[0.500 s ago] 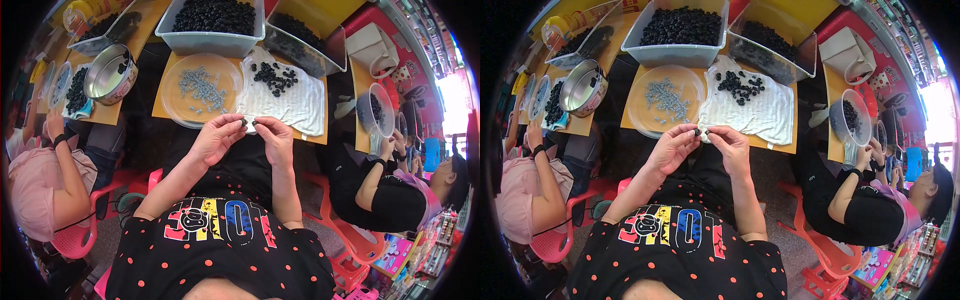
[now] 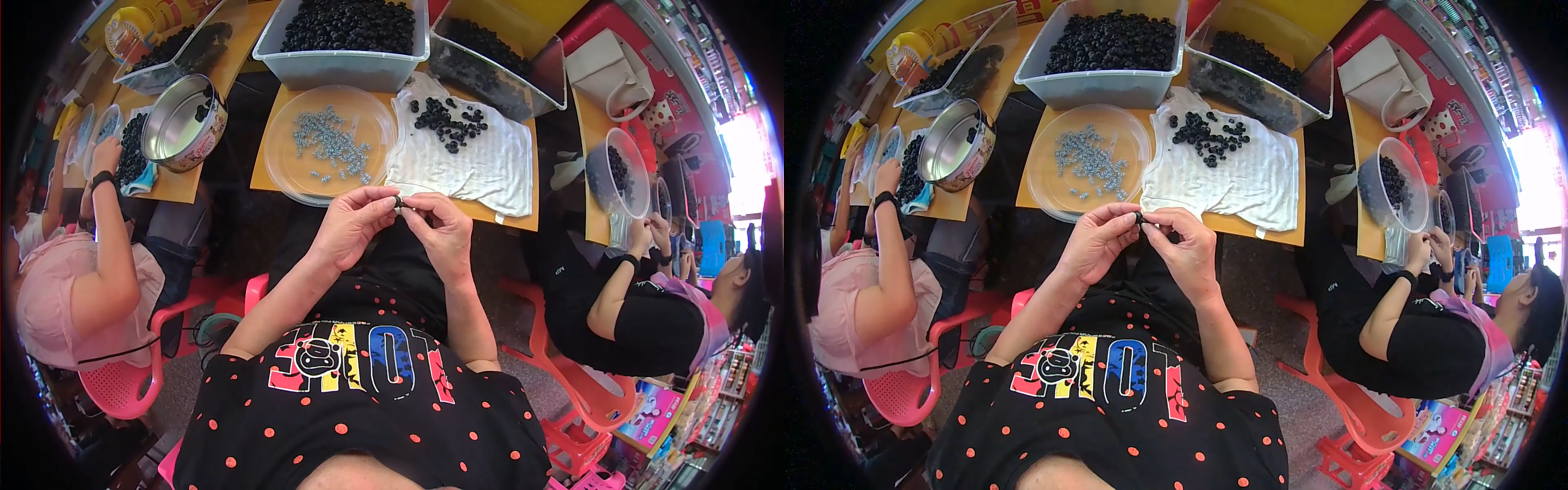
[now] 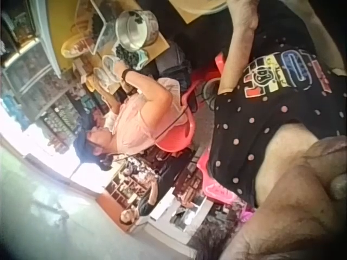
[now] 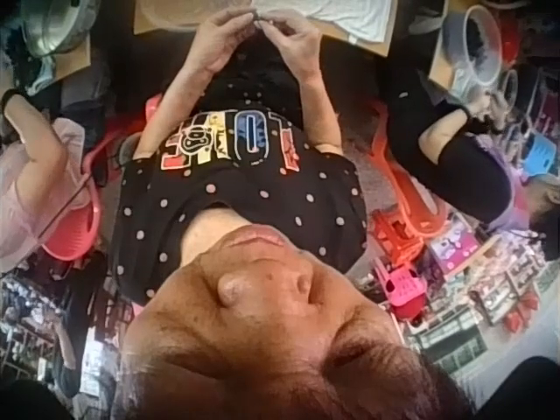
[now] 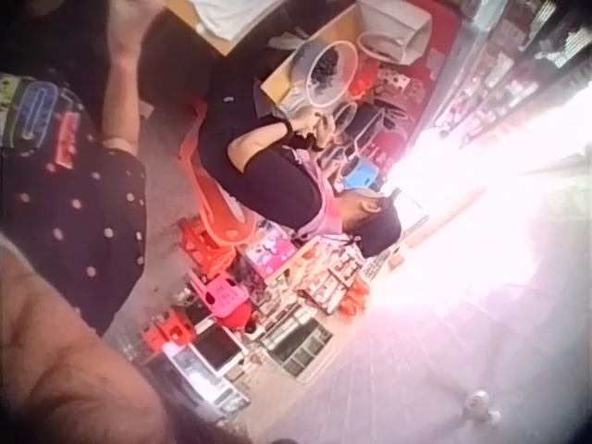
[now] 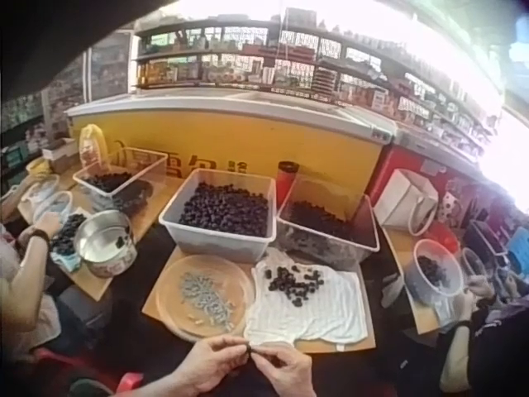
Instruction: The person assembles components by picking silver pins and black plastic parts from containers and inserting the pins into the black parts by hand.
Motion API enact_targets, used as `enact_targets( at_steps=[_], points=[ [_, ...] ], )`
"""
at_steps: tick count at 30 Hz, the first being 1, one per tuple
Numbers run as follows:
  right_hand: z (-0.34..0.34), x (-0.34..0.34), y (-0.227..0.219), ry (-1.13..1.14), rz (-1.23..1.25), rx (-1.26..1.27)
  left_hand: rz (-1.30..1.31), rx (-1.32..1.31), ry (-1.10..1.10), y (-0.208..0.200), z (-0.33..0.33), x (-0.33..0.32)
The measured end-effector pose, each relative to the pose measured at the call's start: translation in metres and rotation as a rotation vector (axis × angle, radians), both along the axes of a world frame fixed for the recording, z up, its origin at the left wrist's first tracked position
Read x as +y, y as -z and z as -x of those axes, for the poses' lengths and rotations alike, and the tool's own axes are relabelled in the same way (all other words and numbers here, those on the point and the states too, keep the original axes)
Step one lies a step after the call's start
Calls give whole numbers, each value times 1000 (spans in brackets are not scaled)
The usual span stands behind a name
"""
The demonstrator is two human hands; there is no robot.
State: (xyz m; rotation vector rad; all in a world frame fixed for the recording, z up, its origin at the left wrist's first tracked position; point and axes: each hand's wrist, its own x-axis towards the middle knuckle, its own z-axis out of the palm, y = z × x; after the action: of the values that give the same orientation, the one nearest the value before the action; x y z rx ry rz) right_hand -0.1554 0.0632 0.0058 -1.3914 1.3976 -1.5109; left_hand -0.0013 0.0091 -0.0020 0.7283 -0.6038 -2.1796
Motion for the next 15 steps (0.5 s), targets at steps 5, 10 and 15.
enact_targets(
  at_steps=[5,10,15],
  points=[
    [0,-1,6,36,-2,-36,4,-60,33,2,0,-1],
    [11,-2,13,-85,-157,-191,53,-102,122,7,-6,-9],
    [23,-4,15,-400,-196,-401,102,-11,302,-1,-9,-16]
  ],
)
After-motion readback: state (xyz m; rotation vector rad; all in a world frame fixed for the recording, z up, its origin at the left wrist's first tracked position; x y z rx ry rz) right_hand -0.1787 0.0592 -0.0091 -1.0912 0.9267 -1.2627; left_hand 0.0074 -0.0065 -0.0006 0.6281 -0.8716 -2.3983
